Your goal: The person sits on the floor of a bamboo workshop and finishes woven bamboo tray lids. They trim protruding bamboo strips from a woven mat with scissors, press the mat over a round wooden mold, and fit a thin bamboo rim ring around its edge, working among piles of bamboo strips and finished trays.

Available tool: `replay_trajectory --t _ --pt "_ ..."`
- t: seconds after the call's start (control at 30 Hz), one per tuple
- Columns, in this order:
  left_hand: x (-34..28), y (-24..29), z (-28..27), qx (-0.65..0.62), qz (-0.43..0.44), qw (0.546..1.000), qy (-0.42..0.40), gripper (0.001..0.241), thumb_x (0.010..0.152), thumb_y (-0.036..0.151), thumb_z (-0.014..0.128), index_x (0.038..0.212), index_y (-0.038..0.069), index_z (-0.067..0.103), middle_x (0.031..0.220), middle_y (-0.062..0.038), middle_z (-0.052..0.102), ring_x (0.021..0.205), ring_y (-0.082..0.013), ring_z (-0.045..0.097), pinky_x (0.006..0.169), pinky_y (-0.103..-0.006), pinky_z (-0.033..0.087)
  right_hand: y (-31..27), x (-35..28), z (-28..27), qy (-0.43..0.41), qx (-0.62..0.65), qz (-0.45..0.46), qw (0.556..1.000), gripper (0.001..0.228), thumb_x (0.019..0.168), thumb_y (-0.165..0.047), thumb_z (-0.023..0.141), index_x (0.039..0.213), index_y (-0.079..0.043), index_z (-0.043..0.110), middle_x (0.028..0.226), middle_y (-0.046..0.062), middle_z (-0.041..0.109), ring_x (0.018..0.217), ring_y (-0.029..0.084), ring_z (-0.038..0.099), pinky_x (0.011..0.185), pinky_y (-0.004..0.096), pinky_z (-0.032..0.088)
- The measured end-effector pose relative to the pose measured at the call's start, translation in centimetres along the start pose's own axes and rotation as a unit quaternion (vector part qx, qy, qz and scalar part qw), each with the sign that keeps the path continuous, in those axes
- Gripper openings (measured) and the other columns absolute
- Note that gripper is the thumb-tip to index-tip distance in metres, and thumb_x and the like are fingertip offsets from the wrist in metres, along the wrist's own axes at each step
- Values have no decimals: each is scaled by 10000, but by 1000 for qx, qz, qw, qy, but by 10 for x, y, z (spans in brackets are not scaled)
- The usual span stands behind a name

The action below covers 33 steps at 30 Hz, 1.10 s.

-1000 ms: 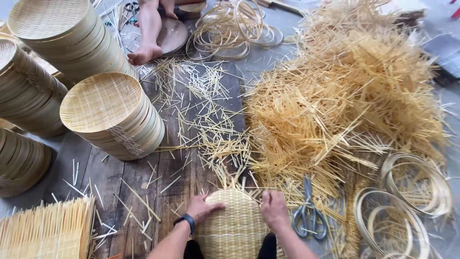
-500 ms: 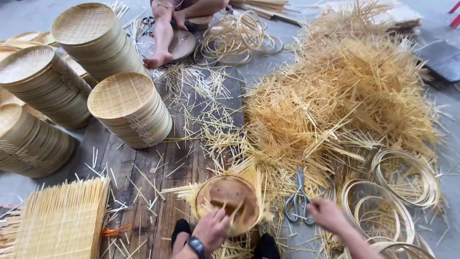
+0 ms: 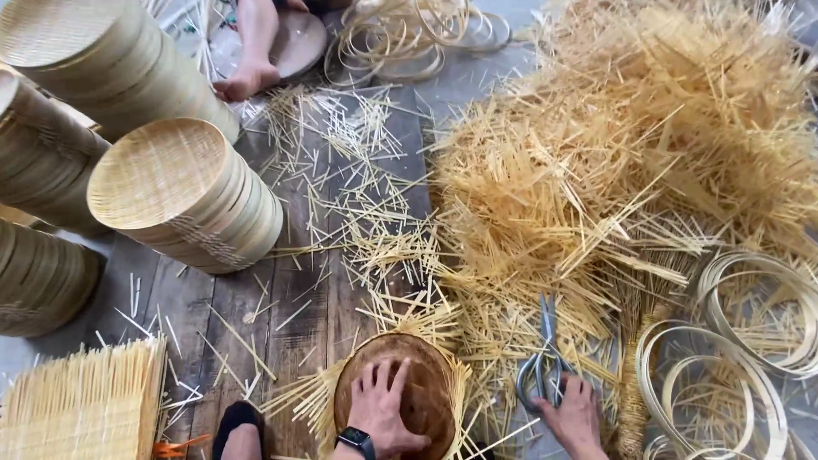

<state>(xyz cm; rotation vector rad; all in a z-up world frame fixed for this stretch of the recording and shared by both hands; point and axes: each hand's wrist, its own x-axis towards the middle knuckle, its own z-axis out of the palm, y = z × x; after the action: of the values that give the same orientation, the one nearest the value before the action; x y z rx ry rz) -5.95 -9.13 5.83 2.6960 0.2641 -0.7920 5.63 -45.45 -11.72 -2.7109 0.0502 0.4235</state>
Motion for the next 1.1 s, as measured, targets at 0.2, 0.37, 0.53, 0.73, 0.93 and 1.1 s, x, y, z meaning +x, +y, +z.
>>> replay_trajectory --t 0.2,0.37,0.53,0.73,0.93,1.1 --pt "-4 -6 -13 -49 25 998 17 1045 571 656 870 1488 367 460 1434 -142 363 1420 -400 242 1091 -583 311 20 25 37 -48 66 82 993 864 631 -264 926 1319 -18 467 1010 180 674 964 347 714 892 427 568" --pt "-28 13 -29 -67 53 984 154 925 496 589 900 1346 331 643 1369 -164 429 1367 -432 288 1015 -608 326 78 13 70 -148 229 149 950 591 666 -162 874 1132 73 596 881 185 678 801 308 650 730 379 507" --pt "-6 -10 -23 -65 57 984 156 927 463 532 916 1326 320 654 1357 -170 441 1367 -441 299 1045 -616 305 101 -12 94 -277 499 192 799 497 657 -92 873 1081 70 669 844 200 750 743 275 697 642 382 575" --pt "35 -49 14 148 249 949 121 973 448 514 888 1362 441 562 1530 -184 343 1399 -442 321 1119 -689 266 8 -72 18 -145 260 136 945 374 804 -304 847 939 4 682 733 197 701 659 299 689 583 403 548" --pt "4 9 35 -198 -219 953 75 1468 621 531 936 1605 145 -83 1602 -326 29 1445 -509 205 1179 -644 236 -54 -100 -53 -94 137 2 986 455 778 -416 806 965 -21 678 751 143 695 685 278 663 632 427 537" --pt "-1 7 35 -111 -68 976 173 1349 599 327 887 1589 214 -21 1567 -343 109 1430 -511 265 1163 -648 250 -100 -48 -74 -137 -89 -126 978 645 818 -617 723 1054 -23 639 1014 168 639 925 283 631 819 437 534"
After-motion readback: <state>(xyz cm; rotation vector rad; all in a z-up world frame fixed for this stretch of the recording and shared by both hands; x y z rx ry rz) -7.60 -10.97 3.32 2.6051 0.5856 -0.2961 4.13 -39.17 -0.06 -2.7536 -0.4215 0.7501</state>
